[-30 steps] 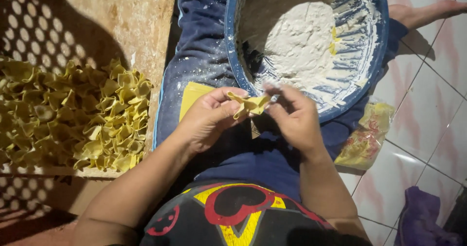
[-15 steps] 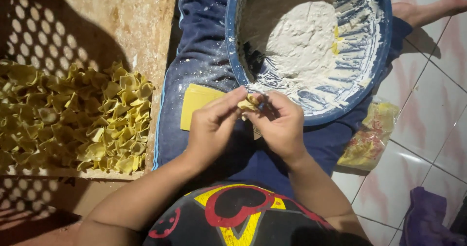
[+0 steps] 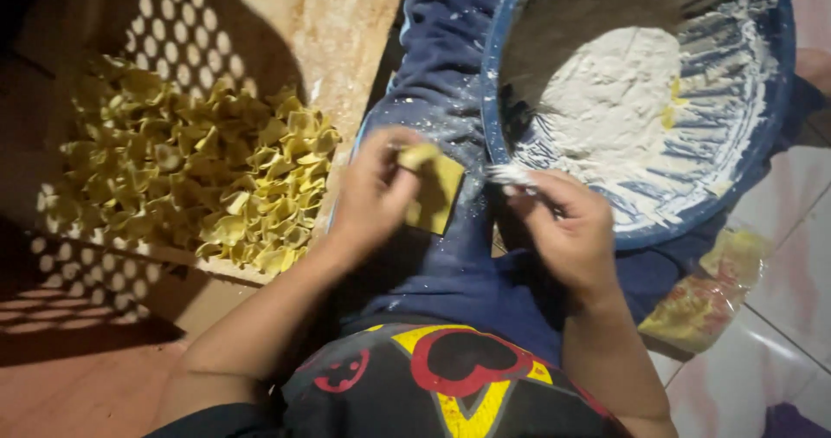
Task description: Manually assembling dumplings by placing filling on square wrappers and folding them into shapes.
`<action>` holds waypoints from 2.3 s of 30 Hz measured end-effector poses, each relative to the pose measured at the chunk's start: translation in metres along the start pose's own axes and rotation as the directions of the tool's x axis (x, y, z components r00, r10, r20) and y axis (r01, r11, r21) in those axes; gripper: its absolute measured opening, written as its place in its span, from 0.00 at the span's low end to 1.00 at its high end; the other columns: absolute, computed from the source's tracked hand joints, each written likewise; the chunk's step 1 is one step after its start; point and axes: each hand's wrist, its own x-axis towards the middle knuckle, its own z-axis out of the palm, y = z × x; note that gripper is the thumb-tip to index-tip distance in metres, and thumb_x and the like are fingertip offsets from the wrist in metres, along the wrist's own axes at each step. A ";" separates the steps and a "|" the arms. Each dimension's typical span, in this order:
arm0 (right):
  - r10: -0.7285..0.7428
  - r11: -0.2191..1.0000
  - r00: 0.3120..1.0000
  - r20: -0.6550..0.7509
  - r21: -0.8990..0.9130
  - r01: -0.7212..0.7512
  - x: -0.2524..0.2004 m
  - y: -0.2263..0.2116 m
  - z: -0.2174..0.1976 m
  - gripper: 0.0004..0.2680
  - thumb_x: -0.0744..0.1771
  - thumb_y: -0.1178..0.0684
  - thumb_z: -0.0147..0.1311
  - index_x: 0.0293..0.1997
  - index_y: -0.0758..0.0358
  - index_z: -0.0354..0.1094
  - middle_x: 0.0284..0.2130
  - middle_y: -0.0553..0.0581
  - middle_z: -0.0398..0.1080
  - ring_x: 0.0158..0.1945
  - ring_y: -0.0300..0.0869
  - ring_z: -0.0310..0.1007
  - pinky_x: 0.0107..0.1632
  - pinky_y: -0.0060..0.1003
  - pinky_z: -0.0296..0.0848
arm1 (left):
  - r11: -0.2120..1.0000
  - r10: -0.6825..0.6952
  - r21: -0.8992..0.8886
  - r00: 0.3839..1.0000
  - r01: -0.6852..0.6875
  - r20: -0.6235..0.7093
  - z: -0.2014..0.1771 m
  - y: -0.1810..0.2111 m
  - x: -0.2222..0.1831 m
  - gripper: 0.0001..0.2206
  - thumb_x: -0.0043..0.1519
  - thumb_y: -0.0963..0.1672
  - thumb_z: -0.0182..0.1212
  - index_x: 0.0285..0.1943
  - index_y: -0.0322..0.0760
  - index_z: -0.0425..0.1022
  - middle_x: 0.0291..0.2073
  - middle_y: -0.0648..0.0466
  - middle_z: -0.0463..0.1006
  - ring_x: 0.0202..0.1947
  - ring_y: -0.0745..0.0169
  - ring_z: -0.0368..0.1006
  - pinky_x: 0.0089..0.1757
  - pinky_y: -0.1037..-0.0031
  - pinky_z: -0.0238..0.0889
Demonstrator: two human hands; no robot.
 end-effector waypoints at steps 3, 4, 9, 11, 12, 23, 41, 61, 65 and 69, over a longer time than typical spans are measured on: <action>0.126 0.991 0.987 -0.102 0.046 -0.122 -0.006 0.005 -0.007 0.03 0.67 0.66 0.62 0.41 0.68 0.78 0.33 0.62 0.77 0.43 0.39 0.74 0.51 0.41 0.74 | 0.952 0.082 0.302 0.987 -0.037 -0.136 -0.060 -0.028 0.027 0.10 0.61 0.34 0.59 0.49 0.33 0.71 0.43 0.37 0.81 0.48 0.31 0.78 0.49 0.52 0.70; 0.128 0.991 0.987 -0.098 0.048 -0.124 -0.007 0.006 -0.008 0.03 0.67 0.66 0.62 0.41 0.68 0.78 0.33 0.62 0.77 0.43 0.39 0.74 0.51 0.41 0.74 | 0.952 0.079 0.305 0.987 -0.034 -0.137 -0.075 -0.042 0.034 0.10 0.61 0.34 0.59 0.49 0.33 0.71 0.43 0.37 0.81 0.48 0.31 0.78 0.49 0.52 0.70; 0.186 0.982 0.977 -0.106 0.061 -0.180 -0.012 0.015 -0.010 0.01 0.68 0.65 0.63 0.41 0.68 0.79 0.31 0.61 0.78 0.41 0.36 0.71 0.50 0.40 0.75 | 0.557 0.053 0.784 0.930 0.274 -0.363 -0.146 -0.152 0.062 0.12 0.63 0.43 0.62 0.51 0.35 0.66 0.33 0.32 0.81 0.38 0.25 0.79 0.41 0.42 0.70; 0.201 0.978 0.974 -0.106 0.072 -0.194 -0.013 0.016 -0.012 0.02 0.68 0.65 0.62 0.40 0.66 0.79 0.32 0.60 0.78 0.42 0.35 0.72 0.51 0.39 0.75 | 0.534 0.028 0.793 0.931 0.293 -0.363 -0.155 -0.181 0.057 0.12 0.64 0.44 0.63 0.52 0.34 0.70 0.34 0.35 0.79 0.40 0.27 0.77 0.41 0.44 0.72; 0.217 0.974 0.971 -0.104 0.082 -0.209 -0.014 0.018 -0.013 0.03 0.68 0.65 0.62 0.40 0.64 0.79 0.33 0.59 0.79 0.43 0.34 0.73 0.52 0.37 0.75 | 0.510 0.000 0.800 0.931 0.315 -0.366 -0.159 -0.196 0.054 0.12 0.64 0.44 0.63 0.53 0.33 0.73 0.35 0.38 0.77 0.42 0.29 0.76 0.40 0.47 0.74; 0.144 0.745 0.985 -0.097 -0.644 -0.172 -0.015 0.099 -0.093 0.06 0.69 0.62 0.59 0.49 0.68 0.79 0.38 0.69 0.78 0.46 0.64 0.78 0.51 0.54 0.75 | 0.339 0.332 0.914 0.938 -0.221 0.104 -0.137 -0.113 0.044 0.13 0.63 0.41 0.69 0.54 0.31 0.74 0.39 0.39 0.75 0.42 0.34 0.76 0.42 0.55 0.70; 0.529 0.468 0.848 -0.015 -0.829 -0.307 0.044 0.177 -0.067 0.05 0.66 0.58 0.58 0.41 0.63 0.81 0.32 0.69 0.77 0.44 0.65 0.80 0.46 0.61 0.77 | 0.437 0.270 0.483 0.623 -0.759 0.734 -0.024 -0.004 -0.012 0.05 0.66 0.42 0.54 0.46 0.42 0.75 0.40 0.51 0.74 0.43 0.53 0.74 0.40 0.69 0.69; 0.561 0.448 0.825 -0.066 -0.814 -0.369 0.059 0.188 -0.058 0.06 0.66 0.56 0.60 0.42 0.61 0.81 0.31 0.71 0.78 0.44 0.65 0.80 0.45 0.58 0.78 | 0.966 0.098 0.180 0.905 -0.187 0.414 -0.038 0.013 0.007 0.03 0.65 0.41 0.58 0.38 0.36 0.74 0.38 0.48 0.77 0.42 0.46 0.76 0.45 0.63 0.68; 0.580 0.632 0.814 -0.023 -0.617 -0.468 0.056 0.163 -0.063 0.06 0.67 0.58 0.57 0.42 0.63 0.81 0.34 0.71 0.79 0.47 0.66 0.78 0.49 0.59 0.75 | 0.885 -0.215 -0.378 0.959 0.271 0.184 -0.032 0.001 0.007 0.03 0.70 0.39 0.50 0.47 0.32 0.68 0.47 0.45 0.76 0.49 0.57 0.74 0.52 0.67 0.68; 0.575 0.767 0.818 0.008 -0.355 -0.535 0.044 0.123 -0.067 0.09 0.66 0.54 0.57 0.47 0.64 0.79 0.37 0.72 0.78 0.49 0.62 0.77 0.53 0.57 0.70 | 0.514 -0.480 -0.744 0.862 0.426 0.162 -0.016 0.013 0.022 0.10 0.67 0.40 0.54 0.55 0.32 0.70 0.48 0.41 0.80 0.44 0.49 0.80 0.50 0.60 0.73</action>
